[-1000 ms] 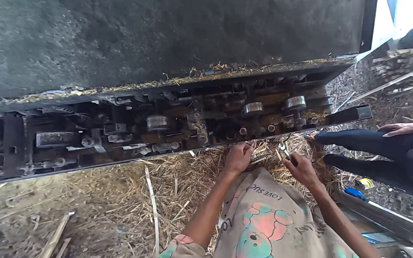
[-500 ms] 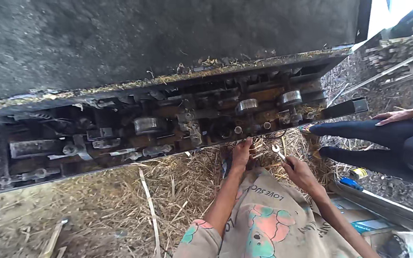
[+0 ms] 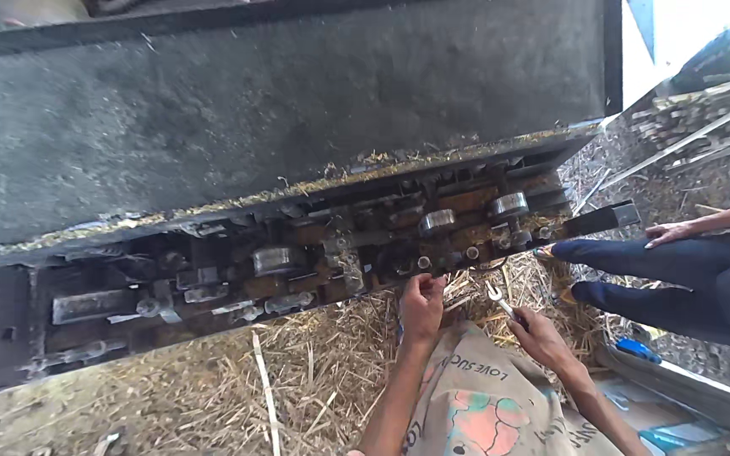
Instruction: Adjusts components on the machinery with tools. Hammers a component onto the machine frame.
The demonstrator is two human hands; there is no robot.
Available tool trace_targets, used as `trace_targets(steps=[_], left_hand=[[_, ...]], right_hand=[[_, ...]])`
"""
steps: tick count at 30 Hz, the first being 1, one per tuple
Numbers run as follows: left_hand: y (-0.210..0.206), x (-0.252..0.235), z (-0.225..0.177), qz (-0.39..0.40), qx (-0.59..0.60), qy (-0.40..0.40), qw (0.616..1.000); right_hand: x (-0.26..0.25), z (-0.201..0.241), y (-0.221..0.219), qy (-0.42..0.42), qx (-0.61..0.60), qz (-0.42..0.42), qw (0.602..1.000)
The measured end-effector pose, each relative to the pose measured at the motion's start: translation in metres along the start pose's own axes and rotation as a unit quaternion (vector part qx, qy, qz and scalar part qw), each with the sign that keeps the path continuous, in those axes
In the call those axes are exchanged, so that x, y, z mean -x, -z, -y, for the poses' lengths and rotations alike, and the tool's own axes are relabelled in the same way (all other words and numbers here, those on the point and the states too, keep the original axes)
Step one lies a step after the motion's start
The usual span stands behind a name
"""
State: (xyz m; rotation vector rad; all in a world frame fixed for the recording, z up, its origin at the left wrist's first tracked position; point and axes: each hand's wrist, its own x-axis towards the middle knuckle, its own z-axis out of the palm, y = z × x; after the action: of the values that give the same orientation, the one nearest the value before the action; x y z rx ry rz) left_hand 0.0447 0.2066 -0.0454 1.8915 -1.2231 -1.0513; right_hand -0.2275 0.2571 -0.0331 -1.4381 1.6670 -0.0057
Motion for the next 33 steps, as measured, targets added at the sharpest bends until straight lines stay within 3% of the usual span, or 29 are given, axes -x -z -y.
trace_targets(steps=[5,10,15,21,29,33], left_hand=[[0.012,-0.035,0.004,-0.059,-0.171,-0.189,0.965],[0.016,-0.048,0.021,-0.036,-0.175,-0.291,0.94],[0.023,-0.056,0.016,-0.046,-0.17,-0.28,0.944],[0.031,-0.061,0.016,0.004,-0.162,-0.296,0.941],[0.051,-0.089,-0.002,0.237,-0.14,-0.289,0.917],[0.054,-0.096,-0.004,0.269,-0.138,-0.269,0.914]], right_hand=[[-0.012,0.012,0.024,0.014,0.005,-0.026,1.0],[-0.02,0.019,0.043,0.012,-0.009,-0.07,0.997],[-0.024,0.025,0.046,0.01,-0.022,-0.086,0.996],[-0.026,0.034,0.034,0.011,-0.036,-0.081,0.996],[-0.046,0.063,0.042,0.038,-0.056,-0.112,0.991],[-0.065,0.096,0.076,0.057,-0.13,-0.146,0.979]])
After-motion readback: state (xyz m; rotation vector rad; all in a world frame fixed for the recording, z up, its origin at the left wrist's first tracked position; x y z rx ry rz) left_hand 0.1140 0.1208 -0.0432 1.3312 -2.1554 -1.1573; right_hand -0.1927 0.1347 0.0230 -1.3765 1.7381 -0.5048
